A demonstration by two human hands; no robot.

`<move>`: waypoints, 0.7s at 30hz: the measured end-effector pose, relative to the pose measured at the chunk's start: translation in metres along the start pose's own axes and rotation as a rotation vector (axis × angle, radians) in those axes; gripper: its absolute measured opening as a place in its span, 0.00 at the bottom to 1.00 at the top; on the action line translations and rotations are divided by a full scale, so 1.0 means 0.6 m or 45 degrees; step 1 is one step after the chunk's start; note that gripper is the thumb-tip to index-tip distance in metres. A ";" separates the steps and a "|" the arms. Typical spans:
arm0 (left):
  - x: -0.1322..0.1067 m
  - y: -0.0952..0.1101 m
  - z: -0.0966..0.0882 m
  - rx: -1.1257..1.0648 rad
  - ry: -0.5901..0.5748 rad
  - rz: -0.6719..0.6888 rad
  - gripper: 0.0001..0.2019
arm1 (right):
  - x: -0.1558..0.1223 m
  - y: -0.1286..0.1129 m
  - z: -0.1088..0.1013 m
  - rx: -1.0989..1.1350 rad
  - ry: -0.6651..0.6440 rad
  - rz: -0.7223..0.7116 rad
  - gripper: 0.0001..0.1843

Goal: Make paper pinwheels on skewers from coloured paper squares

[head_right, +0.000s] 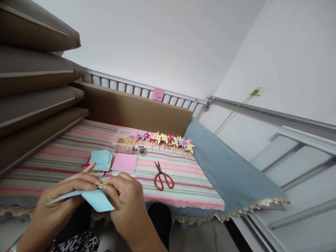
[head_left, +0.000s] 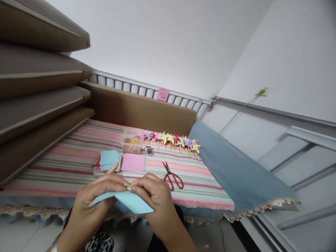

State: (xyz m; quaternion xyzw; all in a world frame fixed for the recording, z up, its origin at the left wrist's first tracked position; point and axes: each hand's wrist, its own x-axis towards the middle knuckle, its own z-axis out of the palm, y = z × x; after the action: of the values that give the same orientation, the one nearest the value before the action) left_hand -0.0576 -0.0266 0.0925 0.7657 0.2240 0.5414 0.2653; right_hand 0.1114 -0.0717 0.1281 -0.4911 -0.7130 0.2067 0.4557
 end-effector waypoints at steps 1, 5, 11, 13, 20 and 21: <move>0.000 -0.001 0.001 0.003 0.003 0.003 0.10 | 0.000 0.000 0.000 0.003 0.000 -0.002 0.09; -0.002 -0.004 0.002 0.003 -0.005 0.011 0.10 | 0.001 0.001 0.002 0.010 0.017 -0.005 0.09; -0.003 -0.005 0.003 0.008 0.001 0.016 0.10 | -0.001 0.001 0.002 0.019 0.015 -0.001 0.09; -0.002 -0.005 0.003 0.010 0.008 0.007 0.09 | -0.002 0.000 0.002 0.026 0.015 0.000 0.09; -0.004 -0.003 0.004 0.019 0.017 0.013 0.09 | -0.003 -0.001 0.002 0.045 0.022 -0.014 0.10; -0.004 -0.002 0.004 0.021 0.022 0.016 0.09 | -0.003 0.000 0.002 0.044 0.023 -0.019 0.10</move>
State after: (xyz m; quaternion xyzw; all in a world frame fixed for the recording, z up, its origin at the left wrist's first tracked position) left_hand -0.0561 -0.0274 0.0892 0.7646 0.2259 0.5477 0.2535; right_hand 0.1103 -0.0732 0.1267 -0.4798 -0.7087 0.2113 0.4722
